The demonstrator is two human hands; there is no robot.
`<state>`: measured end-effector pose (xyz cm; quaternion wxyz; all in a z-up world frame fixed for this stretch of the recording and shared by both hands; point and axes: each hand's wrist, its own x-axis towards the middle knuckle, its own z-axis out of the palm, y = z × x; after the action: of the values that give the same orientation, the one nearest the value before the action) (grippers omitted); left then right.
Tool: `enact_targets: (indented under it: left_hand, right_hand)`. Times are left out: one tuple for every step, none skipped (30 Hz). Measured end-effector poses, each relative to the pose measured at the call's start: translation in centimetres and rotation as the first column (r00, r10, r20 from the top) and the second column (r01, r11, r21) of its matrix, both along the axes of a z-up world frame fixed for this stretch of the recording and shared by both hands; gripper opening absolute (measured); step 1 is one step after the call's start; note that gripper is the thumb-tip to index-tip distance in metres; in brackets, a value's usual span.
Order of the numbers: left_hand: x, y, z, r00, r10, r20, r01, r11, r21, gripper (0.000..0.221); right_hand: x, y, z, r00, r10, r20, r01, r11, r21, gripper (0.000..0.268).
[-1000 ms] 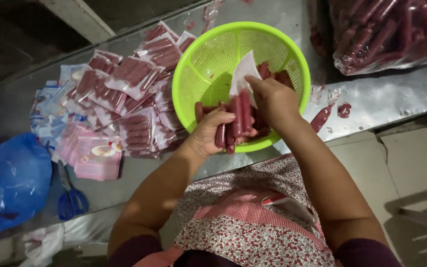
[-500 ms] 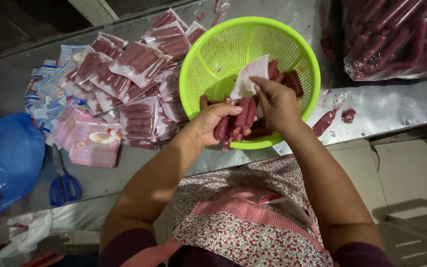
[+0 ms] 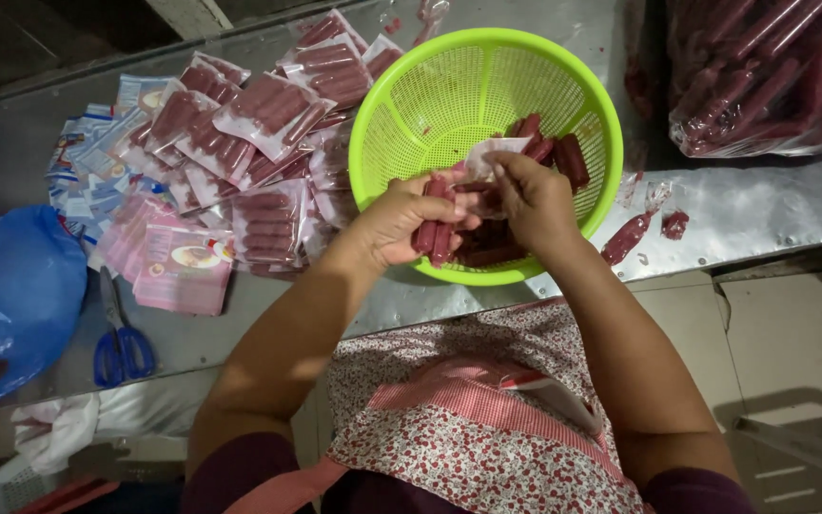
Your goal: Manually picking up small sausages from a basket and placing them into plastic bags for packaging.
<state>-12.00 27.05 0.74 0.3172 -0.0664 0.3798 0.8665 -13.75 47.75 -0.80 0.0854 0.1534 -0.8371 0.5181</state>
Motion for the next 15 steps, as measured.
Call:
enact_targets:
  left_hand:
    - [0.1, 0.1, 0.2, 1.0, 0.003, -0.001, -0.003, 1.0, 0.002, 0.065]
    - [0.2, 0.3, 0.5, 0.999, 0.023, 0.025, -0.024, 1.0, 0.016, 0.063]
    - [0.3, 0.4, 0.7, 0.998, 0.042, 0.051, -0.044, 0.999, 0.029, 0.06]
    - [0.7, 0.6, 1.4, 0.998, 0.043, 0.051, -0.045, 0.999, 0.031, 0.06]
    - [1.0, 0.7, 2.1, 0.999, 0.028, 0.046, -0.03, 0.999, 0.043, 0.077]
    - [1.3, 0.8, 2.8, 0.999, 0.012, 0.04, -0.014, 0.998, 0.055, 0.094]
    - [1.3, 0.9, 2.8, 0.999, 0.013, 0.041, -0.016, 0.998, 0.056, 0.094]
    - [1.2, 0.9, 2.7, 0.999, -0.009, 0.042, 0.008, 0.999, 0.033, 0.091]
    - [1.2, 0.8, 2.7, 0.999, -0.03, 0.044, 0.029, 1.0, 0.009, 0.088]
    - [0.8, 0.6, 1.8, 0.999, -0.027, 0.044, 0.026, 1.0, 0.01, 0.088]
    - [0.4, 0.4, 1.0, 0.999, -0.035, 0.035, 0.037, 0.998, -0.056, 0.075]
    - [-0.1, 0.3, 0.2, 0.999, -0.043, 0.027, 0.046, 0.991, -0.122, 0.063]
    - [-0.3, 0.4, 0.2, 0.999, -0.044, 0.026, 0.046, 0.991, -0.122, 0.063]
    - [-0.5, 0.5, 0.1, 0.999, -0.038, 0.027, 0.041, 0.989, -0.139, 0.063]
    - [-0.7, 0.5, 0.1, 0.999, -0.033, 0.028, 0.037, 0.987, -0.157, 0.063]
  right_hand:
    - [-0.2, 0.1, -0.3, 1.0, 0.003, -0.001, -0.003, 1.0, 0.002, 0.021]
    - [-0.4, 0.3, -0.6, 1.0, -0.001, 0.008, 0.001, 1.0, -0.009, 0.021]
    - [-0.6, 0.4, -0.9, 1.0, -0.006, 0.018, 0.006, 1.0, -0.02, 0.021]
    - [-0.5, 0.3, -0.6, 1.0, -0.005, 0.018, 0.005, 1.0, -0.019, 0.021]
    - [-0.4, 0.3, -0.4, 1.0, -0.005, 0.027, 0.006, 0.999, -0.032, 0.022]
    - [-0.2, 0.3, -0.2, 0.999, -0.004, 0.037, 0.006, 0.999, -0.045, 0.022]
    - [-0.9, 0.4, -0.9, 0.999, -0.003, 0.038, 0.005, 0.999, -0.044, 0.022]
    - [-1.6, 0.6, -1.6, 0.997, 0.0, 0.076, 0.004, 0.998, -0.056, 0.022]
    - [-2.3, 0.6, -2.3, 0.994, 0.006, 0.113, 0.002, 0.998, -0.068, 0.022]
    - [-1.6, 0.2, -1.4, 0.993, 0.009, 0.114, -0.001, 0.998, -0.067, 0.022]
    - [-0.9, -0.2, -0.4, 0.994, 0.013, 0.107, -0.012, 1.0, -0.007, 0.022]
    - [-0.2, -0.5, 0.6, 0.995, 0.016, 0.101, -0.022, 0.998, 0.053, 0.021]
    - [-0.2, -0.7, 1.1, 0.995, 0.016, 0.1, -0.022, 0.998, 0.054, 0.021]
    - [-0.2, -0.9, 1.5, 0.994, 0.021, 0.106, -0.03, 0.996, 0.083, 0.021]
    - [-0.1, -1.1, 1.9, 0.993, 0.025, 0.112, -0.037, 0.993, 0.111, 0.021]
